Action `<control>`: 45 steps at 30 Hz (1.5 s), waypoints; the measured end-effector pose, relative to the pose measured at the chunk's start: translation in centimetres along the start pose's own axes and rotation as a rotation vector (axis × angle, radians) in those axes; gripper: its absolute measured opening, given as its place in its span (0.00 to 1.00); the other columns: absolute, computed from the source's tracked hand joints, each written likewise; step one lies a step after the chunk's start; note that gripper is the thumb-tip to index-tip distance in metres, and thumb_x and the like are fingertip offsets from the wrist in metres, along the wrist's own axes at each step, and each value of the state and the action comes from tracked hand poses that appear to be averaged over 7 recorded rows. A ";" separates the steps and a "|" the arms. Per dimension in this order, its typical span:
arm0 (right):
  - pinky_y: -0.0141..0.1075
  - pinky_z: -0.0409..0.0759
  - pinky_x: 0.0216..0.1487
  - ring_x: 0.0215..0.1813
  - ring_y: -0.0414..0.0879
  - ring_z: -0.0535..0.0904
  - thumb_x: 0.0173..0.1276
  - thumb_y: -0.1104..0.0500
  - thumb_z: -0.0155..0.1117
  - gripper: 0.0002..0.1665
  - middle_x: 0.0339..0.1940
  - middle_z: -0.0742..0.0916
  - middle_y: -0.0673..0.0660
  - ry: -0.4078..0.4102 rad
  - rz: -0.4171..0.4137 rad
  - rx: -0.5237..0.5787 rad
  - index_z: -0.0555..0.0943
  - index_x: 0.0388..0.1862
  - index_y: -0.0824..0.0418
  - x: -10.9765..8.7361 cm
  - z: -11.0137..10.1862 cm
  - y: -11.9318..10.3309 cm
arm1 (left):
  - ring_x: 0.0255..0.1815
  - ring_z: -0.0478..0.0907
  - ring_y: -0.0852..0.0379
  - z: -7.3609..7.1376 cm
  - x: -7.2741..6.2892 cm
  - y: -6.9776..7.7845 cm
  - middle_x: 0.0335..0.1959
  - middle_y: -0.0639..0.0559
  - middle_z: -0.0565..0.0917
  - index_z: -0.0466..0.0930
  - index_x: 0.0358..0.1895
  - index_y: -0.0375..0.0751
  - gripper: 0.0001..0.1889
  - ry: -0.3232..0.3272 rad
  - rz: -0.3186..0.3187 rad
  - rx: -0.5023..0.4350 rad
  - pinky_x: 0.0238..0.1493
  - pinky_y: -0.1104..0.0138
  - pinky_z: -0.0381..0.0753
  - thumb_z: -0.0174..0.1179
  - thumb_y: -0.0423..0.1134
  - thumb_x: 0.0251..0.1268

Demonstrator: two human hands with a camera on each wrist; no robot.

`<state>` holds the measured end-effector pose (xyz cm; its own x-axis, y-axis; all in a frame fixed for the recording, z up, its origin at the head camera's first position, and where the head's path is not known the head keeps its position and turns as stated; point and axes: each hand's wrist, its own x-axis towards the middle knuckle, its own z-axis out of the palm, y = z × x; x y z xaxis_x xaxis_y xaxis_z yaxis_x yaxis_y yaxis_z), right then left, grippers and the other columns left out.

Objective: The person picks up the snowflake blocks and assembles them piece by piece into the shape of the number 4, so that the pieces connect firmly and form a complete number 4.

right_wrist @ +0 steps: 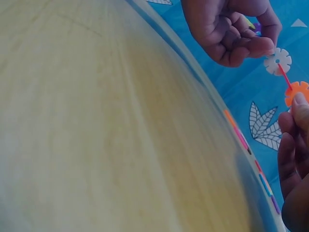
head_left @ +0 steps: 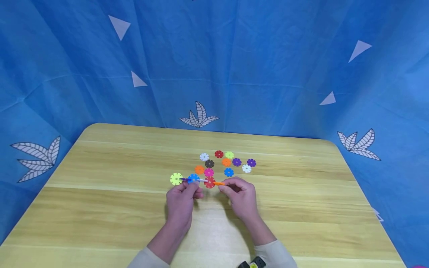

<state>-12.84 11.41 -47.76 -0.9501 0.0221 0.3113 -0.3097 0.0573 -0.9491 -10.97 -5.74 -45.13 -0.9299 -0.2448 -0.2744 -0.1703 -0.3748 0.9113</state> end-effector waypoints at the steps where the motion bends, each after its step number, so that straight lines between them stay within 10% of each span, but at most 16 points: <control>1: 0.34 0.81 0.26 0.29 0.59 0.82 0.59 0.69 0.75 0.03 0.31 0.88 0.59 -0.001 -0.002 0.001 0.87 0.31 0.65 0.0 0.0 0.0 | 0.29 0.84 0.49 0.0 0.0 0.0 0.35 0.33 0.84 0.75 0.29 0.33 0.09 -0.001 0.009 -0.001 0.41 0.60 0.86 0.65 0.30 0.64; 45: 0.33 0.84 0.31 0.31 0.50 0.83 0.59 0.78 0.70 0.07 0.31 0.87 0.61 -0.061 -0.073 0.005 0.86 0.32 0.69 -0.1 0.3 -0.5 | 0.24 0.84 0.51 1.6 -1.4 -0.6 0.31 0.33 0.84 0.82 0.35 0.25 0.08 -0.136 0.074 0.156 0.33 0.66 0.86 0.65 0.30 0.65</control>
<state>-12.58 11.13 -47.35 -0.9257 -0.0431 0.3759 -0.3778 0.0519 -0.9244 -10.05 -3.78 -44.83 -0.9755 -0.1394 -0.1703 -0.1380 -0.2152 0.9668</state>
